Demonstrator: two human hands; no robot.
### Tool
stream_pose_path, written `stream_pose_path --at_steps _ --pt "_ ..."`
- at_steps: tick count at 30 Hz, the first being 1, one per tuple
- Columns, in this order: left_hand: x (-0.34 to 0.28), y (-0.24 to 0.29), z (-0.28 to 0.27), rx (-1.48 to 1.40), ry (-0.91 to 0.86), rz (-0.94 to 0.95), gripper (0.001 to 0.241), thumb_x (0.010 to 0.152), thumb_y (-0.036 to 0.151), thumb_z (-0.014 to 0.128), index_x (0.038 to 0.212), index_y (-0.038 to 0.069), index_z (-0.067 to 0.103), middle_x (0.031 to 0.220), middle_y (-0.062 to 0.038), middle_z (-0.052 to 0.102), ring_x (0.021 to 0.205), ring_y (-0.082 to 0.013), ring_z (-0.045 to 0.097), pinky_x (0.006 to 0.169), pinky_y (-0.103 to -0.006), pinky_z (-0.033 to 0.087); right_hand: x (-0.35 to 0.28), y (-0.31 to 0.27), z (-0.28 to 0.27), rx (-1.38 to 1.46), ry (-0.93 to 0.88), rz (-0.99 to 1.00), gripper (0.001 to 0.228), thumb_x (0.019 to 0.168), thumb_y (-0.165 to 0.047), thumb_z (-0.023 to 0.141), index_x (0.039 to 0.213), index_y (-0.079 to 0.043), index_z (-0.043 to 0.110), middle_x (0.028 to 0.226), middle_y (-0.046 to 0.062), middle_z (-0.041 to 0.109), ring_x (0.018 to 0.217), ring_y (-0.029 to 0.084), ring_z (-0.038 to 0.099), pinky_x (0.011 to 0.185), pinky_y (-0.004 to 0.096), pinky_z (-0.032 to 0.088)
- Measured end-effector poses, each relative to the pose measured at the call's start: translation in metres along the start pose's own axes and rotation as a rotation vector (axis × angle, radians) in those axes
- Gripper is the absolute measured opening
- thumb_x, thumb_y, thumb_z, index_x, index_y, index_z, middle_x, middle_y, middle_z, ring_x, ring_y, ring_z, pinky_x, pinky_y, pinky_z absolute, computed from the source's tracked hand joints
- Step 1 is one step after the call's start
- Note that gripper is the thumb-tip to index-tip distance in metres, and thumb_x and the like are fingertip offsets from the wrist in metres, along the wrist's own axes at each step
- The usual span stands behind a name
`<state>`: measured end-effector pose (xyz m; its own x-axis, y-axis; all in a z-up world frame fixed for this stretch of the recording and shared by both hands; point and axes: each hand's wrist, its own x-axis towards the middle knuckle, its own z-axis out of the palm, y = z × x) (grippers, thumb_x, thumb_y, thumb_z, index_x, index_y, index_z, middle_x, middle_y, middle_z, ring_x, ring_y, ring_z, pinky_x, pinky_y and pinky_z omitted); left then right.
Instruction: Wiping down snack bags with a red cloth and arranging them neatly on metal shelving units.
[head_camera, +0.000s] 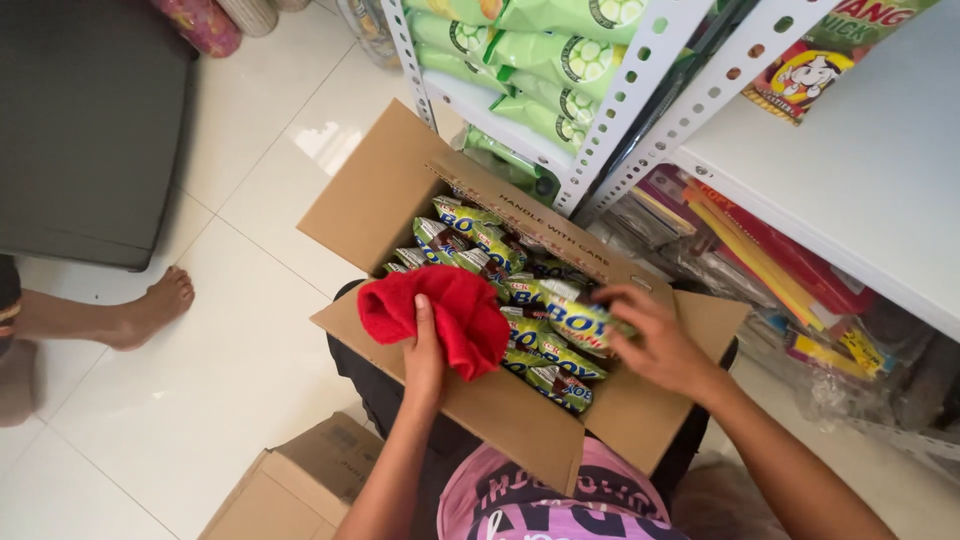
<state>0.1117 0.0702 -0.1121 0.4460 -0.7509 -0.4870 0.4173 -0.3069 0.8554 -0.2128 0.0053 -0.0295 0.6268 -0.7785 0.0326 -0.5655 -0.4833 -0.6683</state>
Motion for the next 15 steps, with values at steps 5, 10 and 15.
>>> stream_pose_path --at_steps 5,10,15 --pt "-0.063 0.059 0.079 0.525 -0.283 0.819 0.071 0.088 0.048 0.066 0.143 0.006 0.052 0.139 -0.029 0.046 0.128 -0.0389 0.048 0.110 -0.0471 0.040 0.015 -0.026 -0.013 0.707 0.327 0.023 0.028 0.100 -0.023 0.055 0.117 -0.004 0.067 0.147 0.014 0.060 0.118 0.024 0.063 0.095 0.039 0.054" --pt "-0.089 0.105 0.147 0.684 -0.376 1.191 0.082 0.084 0.039 0.075 0.154 0.013 0.042 0.161 -0.040 0.013 0.147 -0.0612 0.025 0.122 -0.0606 0.025 0.017 -0.032 0.024 0.778 0.521 0.085 0.038 0.107 -0.026 0.052 0.129 0.003 0.064 0.116 0.011 0.072 0.103 0.016 0.068 0.094 0.029 0.056" --pt "-0.083 0.087 0.152 0.563 -0.355 1.094 0.057 0.103 0.036 0.057 0.158 0.024 0.048 0.170 -0.033 0.021 0.159 -0.0514 0.029 0.130 -0.0574 0.028 0.007 -0.025 0.030 0.773 0.650 0.189 0.036 0.107 -0.028 0.055 0.123 0.002 0.066 0.108 0.010 0.071 0.100 0.014 0.065 0.088 0.027 0.052"
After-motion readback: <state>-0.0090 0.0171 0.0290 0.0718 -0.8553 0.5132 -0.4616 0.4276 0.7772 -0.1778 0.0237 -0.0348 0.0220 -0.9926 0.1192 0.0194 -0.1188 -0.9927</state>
